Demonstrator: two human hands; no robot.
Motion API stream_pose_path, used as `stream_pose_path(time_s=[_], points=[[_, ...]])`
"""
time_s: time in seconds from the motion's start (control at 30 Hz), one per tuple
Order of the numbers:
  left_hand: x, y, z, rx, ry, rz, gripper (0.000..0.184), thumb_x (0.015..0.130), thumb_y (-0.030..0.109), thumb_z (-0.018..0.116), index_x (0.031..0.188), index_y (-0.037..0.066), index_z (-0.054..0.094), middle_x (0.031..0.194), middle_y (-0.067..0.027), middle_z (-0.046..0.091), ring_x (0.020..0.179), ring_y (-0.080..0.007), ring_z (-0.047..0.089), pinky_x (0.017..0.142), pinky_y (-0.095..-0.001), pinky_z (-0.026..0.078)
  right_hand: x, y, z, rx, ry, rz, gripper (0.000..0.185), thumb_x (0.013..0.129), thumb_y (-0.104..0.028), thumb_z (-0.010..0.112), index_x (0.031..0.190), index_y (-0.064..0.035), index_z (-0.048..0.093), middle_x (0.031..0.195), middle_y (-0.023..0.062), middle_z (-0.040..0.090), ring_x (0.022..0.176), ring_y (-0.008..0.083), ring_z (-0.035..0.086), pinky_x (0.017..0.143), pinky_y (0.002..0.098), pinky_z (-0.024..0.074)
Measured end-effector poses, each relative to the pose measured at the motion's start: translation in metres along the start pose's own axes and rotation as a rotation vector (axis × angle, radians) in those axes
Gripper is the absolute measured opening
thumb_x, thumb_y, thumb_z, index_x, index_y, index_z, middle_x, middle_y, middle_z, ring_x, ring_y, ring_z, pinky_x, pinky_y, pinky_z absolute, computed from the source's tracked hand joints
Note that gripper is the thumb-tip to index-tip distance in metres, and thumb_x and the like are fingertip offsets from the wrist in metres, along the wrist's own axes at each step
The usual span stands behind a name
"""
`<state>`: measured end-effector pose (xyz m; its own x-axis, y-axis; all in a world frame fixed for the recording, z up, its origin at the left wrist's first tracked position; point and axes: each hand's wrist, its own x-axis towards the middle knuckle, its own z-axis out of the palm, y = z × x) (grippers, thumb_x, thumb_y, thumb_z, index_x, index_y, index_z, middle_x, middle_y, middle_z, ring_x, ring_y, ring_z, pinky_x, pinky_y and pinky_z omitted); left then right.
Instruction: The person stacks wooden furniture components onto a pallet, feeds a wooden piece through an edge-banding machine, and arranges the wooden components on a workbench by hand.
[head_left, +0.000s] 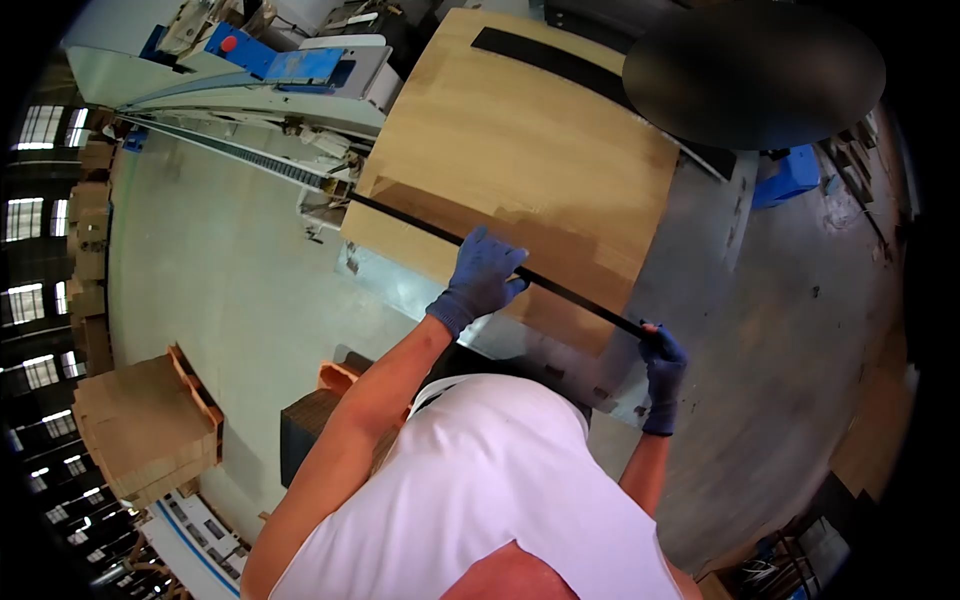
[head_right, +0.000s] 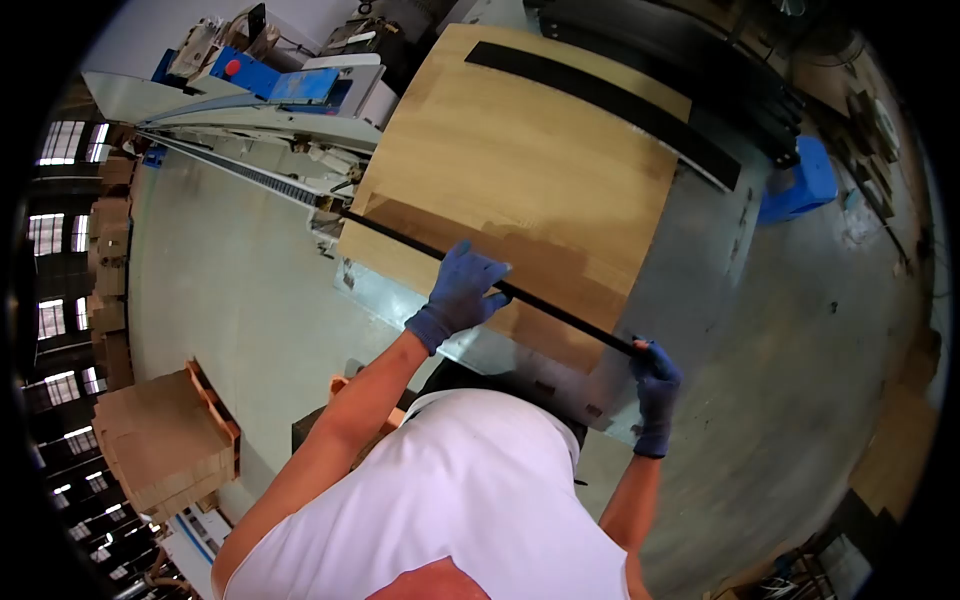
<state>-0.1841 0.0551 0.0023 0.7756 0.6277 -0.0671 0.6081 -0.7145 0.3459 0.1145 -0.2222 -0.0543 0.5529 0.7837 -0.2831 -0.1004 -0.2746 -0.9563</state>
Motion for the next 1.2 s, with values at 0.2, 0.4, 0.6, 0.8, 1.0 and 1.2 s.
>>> stream_pose_path(time_s=[0.2,0.4,0.6,0.8,1.0,1.2], points=[[0.006,0.009,0.000,-0.022,0.196,0.019,0.052,0.080,0.028,0.079,0.128,0.015,0.064,0.125,-0.0082,0.065,0.126,-0.0294,0.056,0.118,-0.0550,0.030,0.002,-0.003,-0.002,-0.092,0.021,0.053,0.030,0.090,0.005,0.071,0.120,0.0019,0.072,0.111,0.0004,0.073,0.100,0.0100,0.065,0.090,0.0269,0.0528],[0.011,0.006,-0.015,0.012,0.242,-0.156,0.068,0.080,0.026,0.078,0.141,0.005,0.057,0.144,-0.0220,0.051,0.137,-0.0436,0.044,0.116,-0.0545,0.032,0.021,-0.003,0.003,-0.349,0.253,0.029,0.037,0.092,-0.003,0.074,0.128,0.0041,0.068,0.111,0.0060,0.074,0.100,0.0112,0.067,0.091,0.0281,0.0542],[-0.012,-0.012,0.022,0.095,0.134,-0.214,0.075,0.079,0.030,0.080,0.145,0.007,0.054,0.151,-0.0228,0.046,0.142,-0.0458,0.039,0.118,-0.0571,0.030,0.042,-0.052,0.019,-0.799,0.251,-0.310,0.054,0.078,-0.015,0.082,0.129,-0.0032,0.066,0.112,0.0202,0.069,0.106,0.0334,0.068,0.094,0.0413,0.0531],[-0.015,-0.011,0.038,0.148,0.132,-0.228,0.074,0.079,0.028,0.074,0.147,0.009,0.052,0.157,-0.0228,0.042,0.144,-0.0469,0.037,0.119,-0.0607,0.026,0.041,-0.059,0.092,-1.076,-0.007,-0.520,0.073,0.071,-0.043,0.086,0.132,-0.0097,0.065,0.135,0.0216,0.057,0.133,0.0446,0.049,0.115,0.0619,0.0318],[-0.012,-0.012,0.047,0.143,0.173,-0.246,0.072,0.080,0.026,0.073,0.147,0.010,0.053,0.158,-0.0215,0.042,0.145,-0.0465,0.036,0.121,-0.0613,0.024,0.049,-0.038,0.098,-1.063,-0.013,-0.592,0.072,0.072,-0.046,0.085,0.131,-0.0095,0.066,0.136,0.0210,0.057,0.137,0.0458,0.046,0.116,0.0634,0.0303],[-0.016,-0.011,0.059,0.148,0.292,-0.223,0.069,0.082,0.024,0.069,0.147,0.009,0.052,0.159,-0.0214,0.041,0.147,-0.0473,0.033,0.122,-0.0623,0.021,0.051,-0.036,0.096,-1.019,-0.016,-0.610,0.069,0.075,-0.046,0.083,0.130,-0.0091,0.066,0.135,0.0195,0.059,0.136,0.0443,0.047,0.116,0.0619,0.0308]])
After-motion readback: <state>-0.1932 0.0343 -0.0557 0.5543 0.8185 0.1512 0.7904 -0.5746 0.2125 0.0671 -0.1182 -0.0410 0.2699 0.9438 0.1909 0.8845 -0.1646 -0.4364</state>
